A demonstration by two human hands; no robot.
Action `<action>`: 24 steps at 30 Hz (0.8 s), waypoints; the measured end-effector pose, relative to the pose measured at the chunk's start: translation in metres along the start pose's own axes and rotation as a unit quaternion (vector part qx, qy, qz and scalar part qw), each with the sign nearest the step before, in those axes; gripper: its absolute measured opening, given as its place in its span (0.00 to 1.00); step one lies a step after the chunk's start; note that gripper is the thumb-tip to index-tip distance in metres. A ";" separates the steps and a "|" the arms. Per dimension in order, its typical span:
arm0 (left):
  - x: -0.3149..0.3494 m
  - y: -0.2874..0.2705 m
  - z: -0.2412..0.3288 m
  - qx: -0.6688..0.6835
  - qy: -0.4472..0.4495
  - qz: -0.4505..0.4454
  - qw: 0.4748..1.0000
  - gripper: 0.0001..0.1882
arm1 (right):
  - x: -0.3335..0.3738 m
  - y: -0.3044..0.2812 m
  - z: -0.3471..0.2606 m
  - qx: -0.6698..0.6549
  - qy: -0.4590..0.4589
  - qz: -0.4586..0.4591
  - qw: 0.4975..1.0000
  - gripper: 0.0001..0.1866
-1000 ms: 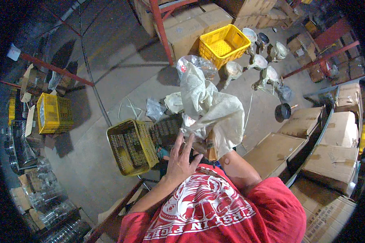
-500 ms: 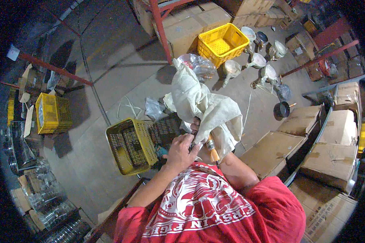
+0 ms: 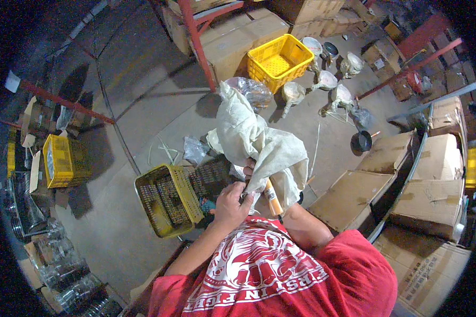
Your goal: The person sorts kitchenware in a warehouse, picking up pans and pots from the floor and placing them into yellow and blue plastic baskets. They handle items one at a time, moving between baskets and occasionally adjusting their position.
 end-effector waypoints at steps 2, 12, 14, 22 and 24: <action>0.000 -0.001 0.001 0.026 0.000 -0.015 1.000 0.15 | 0.000 0.005 0.001 -0.011 -0.009 0.016 1.000 0.21; -0.006 -0.012 0.011 0.084 -0.002 -0.044 0.996 0.13 | 0.016 0.027 -0.004 0.023 -0.031 0.102 0.994 0.21; -0.001 -0.005 0.011 0.084 -0.061 -0.123 0.987 0.12 | 0.015 0.024 -0.007 0.038 -0.016 0.077 0.996 0.19; 0.009 -0.010 0.006 0.349 -0.070 -0.102 0.929 0.12 | 0.040 0.008 -0.002 0.403 -0.105 0.089 0.905 0.20; 0.019 -0.010 -0.008 0.275 -0.086 -0.195 0.938 0.14 | 0.049 -0.002 -0.003 0.391 -0.087 0.136 0.906 0.20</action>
Point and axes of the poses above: each hand's wrist, its own x-axis away from the middle knuckle, its own y-axis out of the palm, z = x × y, the point moved 5 cm from there along -x, towards the middle knuckle, and after that the axes turned 1 degree about -y, right-handed, at the moved point
